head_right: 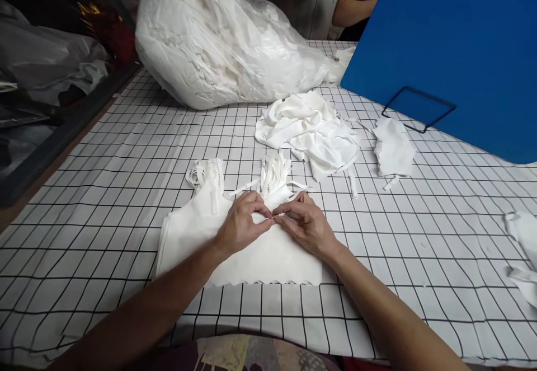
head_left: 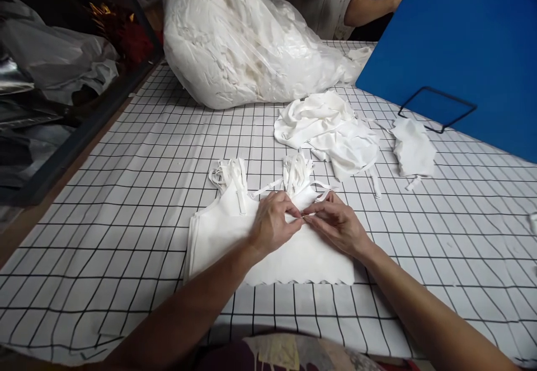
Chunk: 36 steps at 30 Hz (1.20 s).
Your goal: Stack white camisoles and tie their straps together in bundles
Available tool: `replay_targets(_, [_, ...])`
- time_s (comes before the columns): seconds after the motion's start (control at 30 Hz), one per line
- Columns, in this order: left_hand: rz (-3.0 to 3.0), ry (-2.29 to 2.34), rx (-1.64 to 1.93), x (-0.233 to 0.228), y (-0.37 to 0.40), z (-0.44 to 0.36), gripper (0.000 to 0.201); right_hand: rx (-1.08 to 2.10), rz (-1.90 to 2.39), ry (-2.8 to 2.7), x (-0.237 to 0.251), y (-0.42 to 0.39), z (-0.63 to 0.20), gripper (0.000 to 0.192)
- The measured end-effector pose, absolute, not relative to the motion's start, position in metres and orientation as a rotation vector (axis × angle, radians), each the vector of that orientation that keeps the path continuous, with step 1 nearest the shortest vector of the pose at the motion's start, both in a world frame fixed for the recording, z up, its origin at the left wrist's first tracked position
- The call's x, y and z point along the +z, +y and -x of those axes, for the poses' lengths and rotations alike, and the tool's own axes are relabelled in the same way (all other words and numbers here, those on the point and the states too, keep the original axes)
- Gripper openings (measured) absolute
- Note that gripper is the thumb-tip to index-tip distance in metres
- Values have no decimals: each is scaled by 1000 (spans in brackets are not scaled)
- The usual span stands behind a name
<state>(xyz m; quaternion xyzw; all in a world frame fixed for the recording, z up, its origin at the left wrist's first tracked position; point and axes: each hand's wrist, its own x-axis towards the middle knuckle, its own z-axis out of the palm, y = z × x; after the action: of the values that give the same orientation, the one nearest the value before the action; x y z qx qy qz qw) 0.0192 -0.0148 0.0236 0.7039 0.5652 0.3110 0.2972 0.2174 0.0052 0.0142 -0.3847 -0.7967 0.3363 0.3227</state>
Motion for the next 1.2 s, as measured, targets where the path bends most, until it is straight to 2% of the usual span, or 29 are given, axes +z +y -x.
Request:
replay_targets(0.13, [-1889, 1495, 836, 24, -15, -20, 8, 855, 978, -2194, 30, 8, -226, 28])
replay_targets(0.3, [-1926, 1495, 852, 23, -16, -21, 7, 449, 948, -2418, 47, 18, -223, 29])
replay_targets(0.43, [-1994, 1501, 855, 22, -17, -21, 8, 541, 881, -2610, 47, 26, -218, 18])
replay_targets(0.67, [-2070, 1516, 841, 20, -18, -22, 9, 650, 854, -2686, 44, 29, -226, 13])
replay_targets(1.2, [-2113, 1533, 814, 15, -18, -24, 7, 764, 878, -2453, 29, 16, -214, 6])
